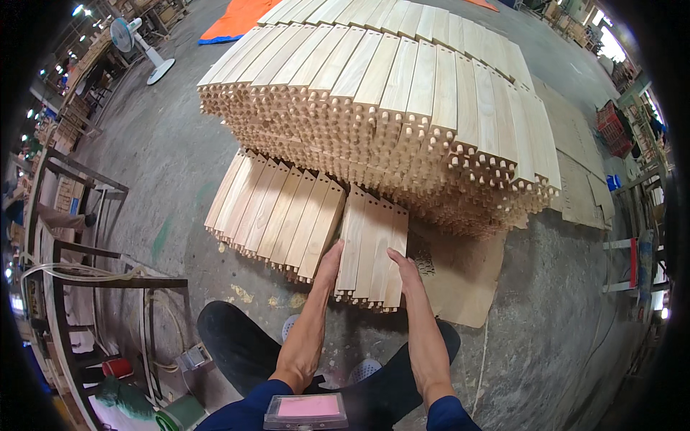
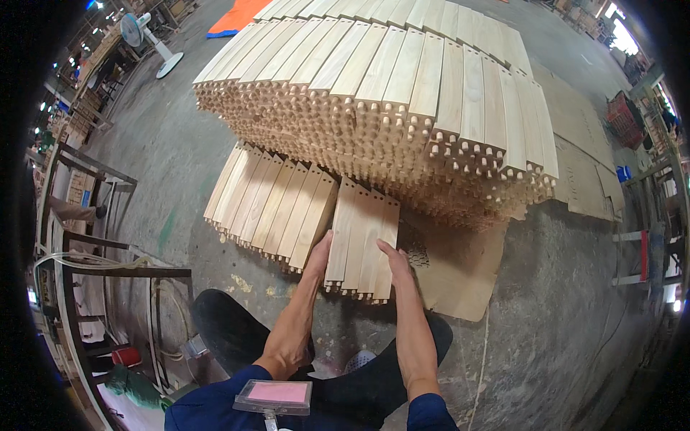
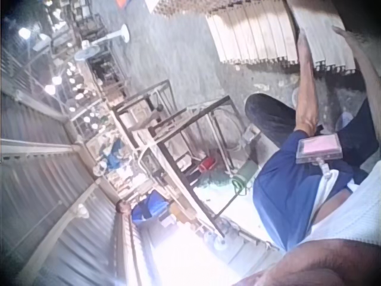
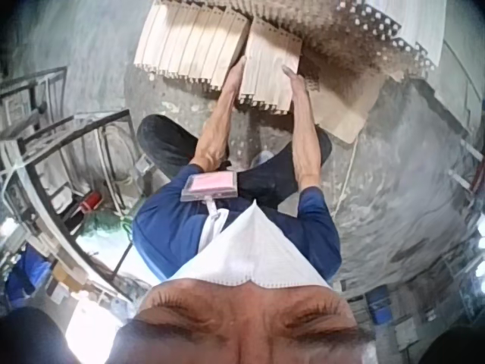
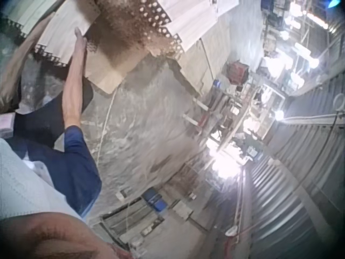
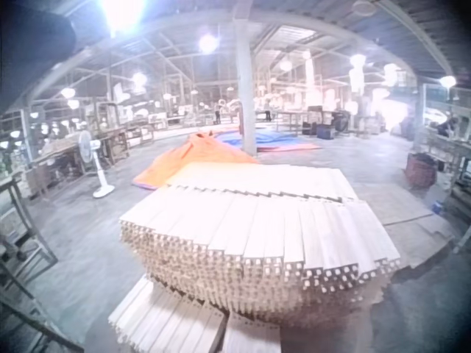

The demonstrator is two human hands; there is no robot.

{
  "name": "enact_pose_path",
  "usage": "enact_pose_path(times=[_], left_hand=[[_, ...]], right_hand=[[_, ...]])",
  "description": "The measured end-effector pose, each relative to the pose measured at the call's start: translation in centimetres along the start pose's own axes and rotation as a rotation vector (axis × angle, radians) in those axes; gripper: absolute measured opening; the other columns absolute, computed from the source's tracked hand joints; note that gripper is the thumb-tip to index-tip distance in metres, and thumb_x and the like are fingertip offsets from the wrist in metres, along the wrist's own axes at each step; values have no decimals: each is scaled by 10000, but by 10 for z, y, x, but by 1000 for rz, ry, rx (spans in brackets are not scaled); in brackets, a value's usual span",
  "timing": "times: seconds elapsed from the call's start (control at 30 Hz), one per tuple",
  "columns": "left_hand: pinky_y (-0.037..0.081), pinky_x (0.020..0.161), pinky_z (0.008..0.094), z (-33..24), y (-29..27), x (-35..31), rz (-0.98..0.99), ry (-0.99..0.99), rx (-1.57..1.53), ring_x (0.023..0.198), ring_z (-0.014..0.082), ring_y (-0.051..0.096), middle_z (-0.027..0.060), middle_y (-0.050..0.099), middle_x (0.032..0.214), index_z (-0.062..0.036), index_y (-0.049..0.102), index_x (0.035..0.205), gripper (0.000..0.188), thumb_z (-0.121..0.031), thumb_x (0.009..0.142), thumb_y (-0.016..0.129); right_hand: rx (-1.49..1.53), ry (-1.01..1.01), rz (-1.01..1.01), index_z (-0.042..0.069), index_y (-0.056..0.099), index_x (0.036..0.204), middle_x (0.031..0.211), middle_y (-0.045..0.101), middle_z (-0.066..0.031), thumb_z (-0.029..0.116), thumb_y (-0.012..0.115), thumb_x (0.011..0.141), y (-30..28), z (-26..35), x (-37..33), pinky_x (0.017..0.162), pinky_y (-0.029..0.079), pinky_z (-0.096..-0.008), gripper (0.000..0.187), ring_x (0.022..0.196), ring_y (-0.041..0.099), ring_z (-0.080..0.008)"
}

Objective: The person assembles small wooden pieces by inserting dowels into pre-drilled holes and stacking the finished units. They handle the pieces one at a time, aligning them and placing them into a growing stack on the floor.

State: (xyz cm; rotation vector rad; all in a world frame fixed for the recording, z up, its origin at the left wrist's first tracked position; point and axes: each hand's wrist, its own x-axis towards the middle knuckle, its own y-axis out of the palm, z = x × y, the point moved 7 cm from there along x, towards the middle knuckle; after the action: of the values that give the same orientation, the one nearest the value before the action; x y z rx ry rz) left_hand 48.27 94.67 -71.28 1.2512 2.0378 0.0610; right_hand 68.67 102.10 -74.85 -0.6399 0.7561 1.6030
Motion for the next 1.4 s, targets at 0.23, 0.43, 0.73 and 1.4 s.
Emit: enact_pose_path(times=[0.23, 0.43, 0.73, 1.4], left_hand=[[480, 813, 386, -28, -19, -3, -303, 89, 606, 889, 204, 635, 167, 697, 965, 97, 639, 1002, 519, -379, 1005, 432], [469, 845, 413, -61, 35, -70, -399, 456, 803, 951, 299, 615, 207, 647, 1066, 81, 573, 1119, 446, -324, 1000, 428], [238, 1157, 547, 79, -42, -69, -423, 8, -930, 1414, 322, 346, 118, 342, 1557, -98, 309, 1517, 762, -641, 991, 218], [194, 1187, 519, 79, -97, -28, -560, -31, -1053, 1456, 319, 267, 81, 273, 1597, -107, 265, 1540, 978, -822, 882, 160]], right_hand=[[-11, 8, 160, -154, 87, 1486, 1507, 303, -301, 463, 852, 680, 15, 6, 0, 1082, 389, -434, 1272, 1399, 346, -345], [-12, -66, 146, -106, 168, 1503, 1523, 299, -280, 467, 814, 741, 7, 10, -5, 1090, 378, -438, 1152, 1414, 326, -324], [105, -45, 35, -32, 233, 1492, 1457, 406, -199, 386, 725, 878, 48, -9, -11, 1026, 462, -455, 891, 1336, 429, -318], [136, -216, 154, -26, 336, 1449, 1403, 484, -162, 216, 738, 882, 75, 9, -4, 1018, 446, -390, 736, 1271, 489, -276]])
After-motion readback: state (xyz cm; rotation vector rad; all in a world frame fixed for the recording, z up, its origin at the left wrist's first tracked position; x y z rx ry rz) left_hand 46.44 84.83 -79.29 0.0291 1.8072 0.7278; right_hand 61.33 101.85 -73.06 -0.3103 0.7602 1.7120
